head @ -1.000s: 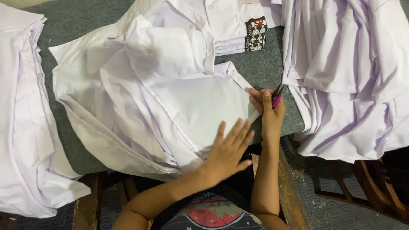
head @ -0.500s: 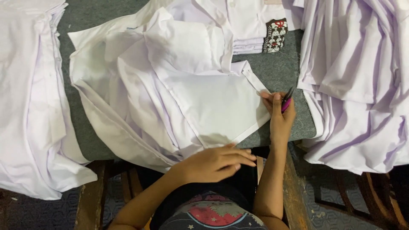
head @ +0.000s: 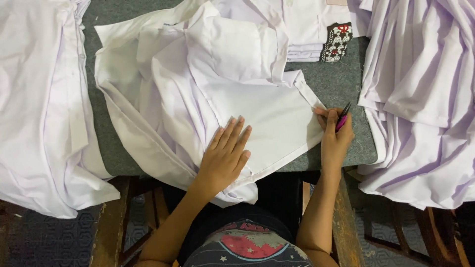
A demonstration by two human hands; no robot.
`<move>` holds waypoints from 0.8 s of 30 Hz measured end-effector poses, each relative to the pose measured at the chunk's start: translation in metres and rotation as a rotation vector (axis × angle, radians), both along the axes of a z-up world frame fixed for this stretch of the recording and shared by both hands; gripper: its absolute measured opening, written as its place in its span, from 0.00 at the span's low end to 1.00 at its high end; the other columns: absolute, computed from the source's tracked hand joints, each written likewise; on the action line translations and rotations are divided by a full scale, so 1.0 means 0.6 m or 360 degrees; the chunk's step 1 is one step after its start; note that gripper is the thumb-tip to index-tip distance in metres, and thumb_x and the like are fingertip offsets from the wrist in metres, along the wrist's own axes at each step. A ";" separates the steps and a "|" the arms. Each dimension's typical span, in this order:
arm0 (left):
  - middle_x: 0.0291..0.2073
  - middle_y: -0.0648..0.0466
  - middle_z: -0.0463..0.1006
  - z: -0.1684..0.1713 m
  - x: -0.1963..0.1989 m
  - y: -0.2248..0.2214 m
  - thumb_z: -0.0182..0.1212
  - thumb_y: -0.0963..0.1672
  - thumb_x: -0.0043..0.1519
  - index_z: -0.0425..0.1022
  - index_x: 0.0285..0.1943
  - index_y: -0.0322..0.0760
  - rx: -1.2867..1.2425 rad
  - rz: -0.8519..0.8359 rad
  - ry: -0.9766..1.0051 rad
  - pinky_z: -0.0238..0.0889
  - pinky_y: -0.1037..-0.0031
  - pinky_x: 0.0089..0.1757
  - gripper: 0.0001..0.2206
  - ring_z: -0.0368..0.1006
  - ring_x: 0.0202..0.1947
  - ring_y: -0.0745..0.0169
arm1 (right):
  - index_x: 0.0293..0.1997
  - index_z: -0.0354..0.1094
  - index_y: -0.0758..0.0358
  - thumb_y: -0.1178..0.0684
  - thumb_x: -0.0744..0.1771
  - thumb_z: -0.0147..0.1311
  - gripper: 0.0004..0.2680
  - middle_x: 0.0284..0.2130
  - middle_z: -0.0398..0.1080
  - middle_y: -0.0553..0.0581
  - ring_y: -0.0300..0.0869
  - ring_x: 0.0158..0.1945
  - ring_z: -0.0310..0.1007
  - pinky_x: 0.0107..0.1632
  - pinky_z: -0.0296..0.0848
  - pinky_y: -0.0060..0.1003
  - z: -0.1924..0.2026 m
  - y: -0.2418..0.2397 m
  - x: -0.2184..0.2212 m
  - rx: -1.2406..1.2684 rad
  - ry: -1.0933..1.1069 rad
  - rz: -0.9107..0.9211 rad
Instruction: Inspecting a white school uniform shirt, trimming loose threads with a small tool, and folding it neatly.
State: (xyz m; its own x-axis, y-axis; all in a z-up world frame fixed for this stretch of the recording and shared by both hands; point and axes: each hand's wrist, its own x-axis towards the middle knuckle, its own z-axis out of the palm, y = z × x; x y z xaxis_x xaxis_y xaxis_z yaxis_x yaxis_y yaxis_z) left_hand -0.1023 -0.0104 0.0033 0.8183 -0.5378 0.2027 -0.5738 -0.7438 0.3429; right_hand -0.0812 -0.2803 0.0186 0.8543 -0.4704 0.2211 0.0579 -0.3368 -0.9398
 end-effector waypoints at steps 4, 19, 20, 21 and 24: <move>0.78 0.46 0.50 0.055 -0.016 0.050 0.44 0.48 0.71 0.58 0.78 0.45 -0.0037 -0.0099 0.0078 0.32 0.54 0.69 0.24 0.43 0.78 0.47 | 0.48 0.61 0.71 0.58 0.76 0.40 0.06 0.40 0.77 0.70 0.53 0.49 0.78 0.54 0.77 0.48 0.005 0.001 -0.002 -0.0136 0.0009 -0.0013; 0.55 0.51 0.76 0.103 0.007 0.104 0.50 0.40 0.69 0.79 0.56 0.38 -0.0651 -0.0156 0.0495 0.58 0.59 0.63 0.12 0.66 0.66 0.47 | 0.36 0.79 0.65 0.61 0.61 0.66 0.04 0.26 0.78 0.61 0.49 0.27 0.79 0.34 0.76 0.40 0.043 0.088 -0.080 -0.0336 0.0049 0.1047; 0.56 0.52 0.76 0.098 0.012 0.104 0.51 0.40 0.69 0.79 0.56 0.39 -0.0623 -0.0137 0.0459 0.57 0.59 0.63 0.12 0.65 0.67 0.47 | 0.37 0.80 0.63 0.59 0.61 0.67 0.05 0.27 0.77 0.59 0.48 0.28 0.78 0.34 0.75 0.38 0.048 0.090 -0.087 -0.0489 0.0052 0.1044; 0.57 0.53 0.75 0.091 0.016 0.103 0.51 0.41 0.69 0.79 0.56 0.40 -0.0595 -0.0117 0.0422 0.56 0.60 0.64 0.12 0.63 0.68 0.48 | 0.37 0.81 0.61 0.58 0.61 0.67 0.05 0.28 0.76 0.56 0.46 0.28 0.76 0.33 0.74 0.37 0.052 0.091 -0.093 -0.0642 0.0054 0.1039; 0.58 0.53 0.74 0.082 0.015 0.108 0.52 0.42 0.69 0.79 0.57 0.39 -0.0568 -0.0119 0.0466 0.53 0.56 0.65 0.12 0.60 0.71 0.44 | 0.41 0.81 0.58 0.59 0.61 0.66 0.07 0.28 0.74 0.53 0.45 0.27 0.75 0.32 0.74 0.35 0.040 0.090 -0.099 -0.0724 0.0031 0.1049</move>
